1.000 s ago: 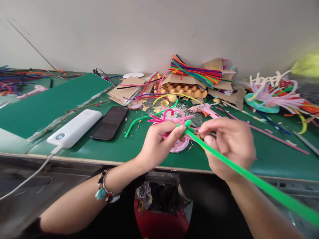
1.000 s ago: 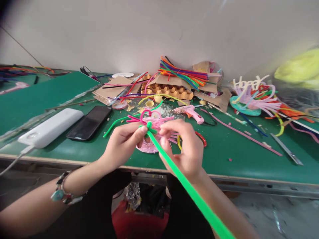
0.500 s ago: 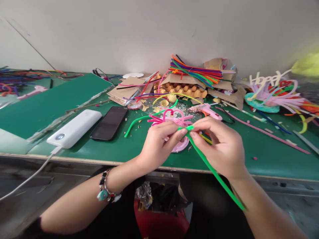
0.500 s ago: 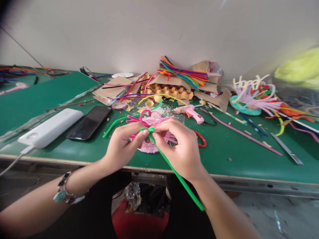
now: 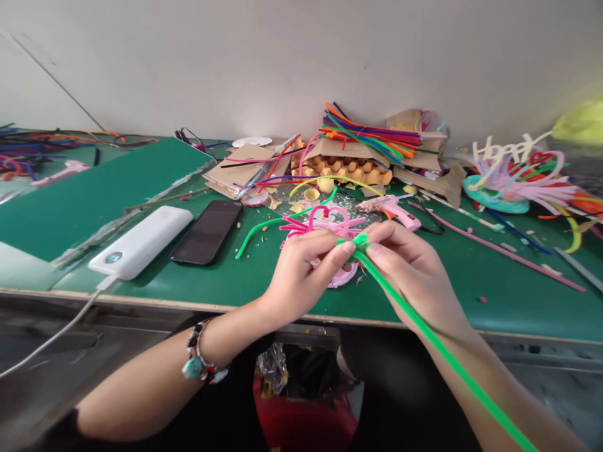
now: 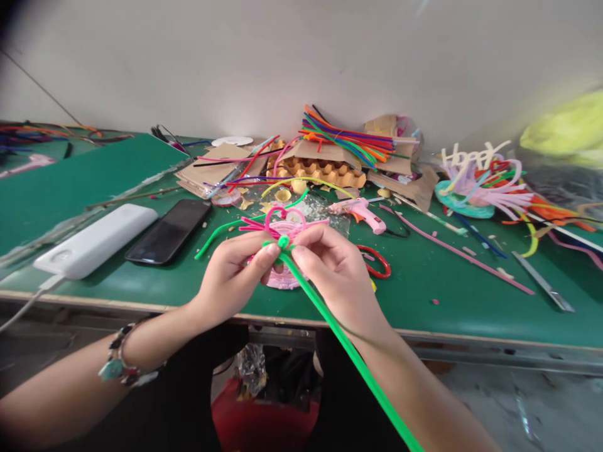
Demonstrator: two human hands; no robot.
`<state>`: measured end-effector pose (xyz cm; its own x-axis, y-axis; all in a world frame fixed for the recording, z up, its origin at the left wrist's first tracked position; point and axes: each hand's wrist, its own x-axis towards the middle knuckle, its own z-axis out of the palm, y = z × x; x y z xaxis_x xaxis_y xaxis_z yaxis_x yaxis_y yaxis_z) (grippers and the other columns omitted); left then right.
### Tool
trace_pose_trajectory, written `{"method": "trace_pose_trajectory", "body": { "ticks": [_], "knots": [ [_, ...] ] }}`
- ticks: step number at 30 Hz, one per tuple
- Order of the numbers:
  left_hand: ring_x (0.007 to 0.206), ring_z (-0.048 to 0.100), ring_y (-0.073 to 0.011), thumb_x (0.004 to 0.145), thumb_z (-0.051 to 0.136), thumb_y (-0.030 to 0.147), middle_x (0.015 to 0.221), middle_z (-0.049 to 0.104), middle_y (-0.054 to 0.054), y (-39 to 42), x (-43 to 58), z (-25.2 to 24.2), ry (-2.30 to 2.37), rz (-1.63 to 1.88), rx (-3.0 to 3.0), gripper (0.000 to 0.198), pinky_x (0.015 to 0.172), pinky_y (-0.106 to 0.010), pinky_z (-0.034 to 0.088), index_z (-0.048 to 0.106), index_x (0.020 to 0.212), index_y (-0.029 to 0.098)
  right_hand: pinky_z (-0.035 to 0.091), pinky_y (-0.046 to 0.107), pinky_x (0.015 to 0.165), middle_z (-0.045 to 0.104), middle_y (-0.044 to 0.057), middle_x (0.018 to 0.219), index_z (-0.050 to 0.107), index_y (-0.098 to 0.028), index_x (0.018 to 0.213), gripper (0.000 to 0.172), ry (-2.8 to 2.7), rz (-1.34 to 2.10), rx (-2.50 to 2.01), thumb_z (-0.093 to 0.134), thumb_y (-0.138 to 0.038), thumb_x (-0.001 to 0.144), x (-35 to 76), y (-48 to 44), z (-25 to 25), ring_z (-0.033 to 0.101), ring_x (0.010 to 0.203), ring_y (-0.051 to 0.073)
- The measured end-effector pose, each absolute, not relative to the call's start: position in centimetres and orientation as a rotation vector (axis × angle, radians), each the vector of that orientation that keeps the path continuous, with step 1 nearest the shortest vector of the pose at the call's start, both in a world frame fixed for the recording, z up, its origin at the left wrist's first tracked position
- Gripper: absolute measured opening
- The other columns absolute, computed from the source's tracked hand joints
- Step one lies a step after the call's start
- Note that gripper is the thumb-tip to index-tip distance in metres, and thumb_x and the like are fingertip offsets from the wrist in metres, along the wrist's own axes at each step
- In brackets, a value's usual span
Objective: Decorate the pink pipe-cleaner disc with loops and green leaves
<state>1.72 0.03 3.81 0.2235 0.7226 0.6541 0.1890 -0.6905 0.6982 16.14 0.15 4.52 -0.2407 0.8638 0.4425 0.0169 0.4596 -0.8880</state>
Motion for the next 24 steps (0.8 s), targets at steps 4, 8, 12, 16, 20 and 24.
{"method": "trace_pose_trajectory", "body": {
  "ticks": [4, 8, 12, 16, 20, 24],
  "knots": [
    [0.046, 0.041, -0.0072, 0.085, 0.045, 0.019, 0.046, 0.045, 0.004, -0.05, 1.73, 3.77, 0.879, 1.456, 2.005, 0.036, 0.047, -0.019, 0.035, 0.046, 0.049, 0.016, 0.048, 0.020, 0.054, 0.054, -0.001, 0.069, 0.053, -0.019, 0.071, 0.006, -1.627, 0.884, -0.795, 0.053, -0.015, 0.076, 16.04, 0.06, 4.44, 0.054, 0.062, 0.009],
    [0.043, 0.041, -0.0066, 0.085, 0.044, 0.022, 0.044, 0.044, 0.004, -0.06, 1.65, 3.70, 0.944, 1.430, 1.946, 0.035, 0.045, -0.018, 0.034, 0.052, 0.051, 0.015, 0.051, 0.021, 0.059, 0.059, -0.001, 0.073, 0.058, -0.019, 0.077, 0.008, -1.666, 0.661, -0.822, 0.058, -0.012, 0.074, 16.13, -0.15, 4.55, 0.058, 0.066, 0.010],
    [0.043, 0.040, -0.0064, 0.085, 0.044, 0.023, 0.043, 0.044, 0.004, -0.03, 1.65, 3.67, 0.961, 1.416, 1.882, 0.036, 0.044, -0.018, 0.033, 0.053, 0.051, 0.015, 0.052, 0.025, 0.065, 0.064, 0.000, 0.078, 0.061, -0.020, 0.080, 0.009, -1.747, 0.540, -0.775, 0.060, -0.013, 0.075, 16.41, -0.21, 4.56, 0.061, 0.075, 0.013],
    [0.043, 0.041, -0.0069, 0.085, 0.044, 0.024, 0.043, 0.044, 0.004, 0.03, 1.69, 3.64, 0.953, 1.417, 1.872, 0.036, 0.043, -0.018, 0.033, 0.051, 0.051, 0.016, 0.052, 0.029, 0.068, 0.066, 0.001, 0.080, 0.063, -0.021, 0.081, 0.011, -1.824, 0.412, -0.782, 0.060, -0.012, 0.075, 16.73, -0.19, 4.63, 0.062, 0.078, 0.015],
    [0.044, 0.042, -0.0072, 0.085, 0.044, 0.024, 0.043, 0.044, 0.004, 0.11, 1.68, 3.55, 0.944, 1.417, 1.885, 0.037, 0.044, -0.018, 0.033, 0.050, 0.050, 0.016, 0.053, 0.029, 0.065, 0.068, 0.000, 0.080, 0.065, -0.023, 0.081, 0.013, -1.878, 0.268, -0.761, 0.060, -0.012, 0.075, 16.95, -0.17, 4.75, 0.063, 0.074, 0.015],
    [0.044, 0.041, -0.0071, 0.085, 0.044, 0.022, 0.043, 0.042, 0.005, 0.21, 1.63, 3.50, 0.921, 1.423, 1.896, 0.036, 0.045, -0.018, 0.034, 0.049, 0.050, 0.016, 0.052, 0.028, 0.066, 0.067, 0.000, 0.080, 0.065, -0.024, 0.082, 0.014, -1.927, 0.146, -0.767, 0.059, -0.012, 0.076, 16.93, -0.28, 4.92, 0.063, 0.073, 0.015]
  ]
}}
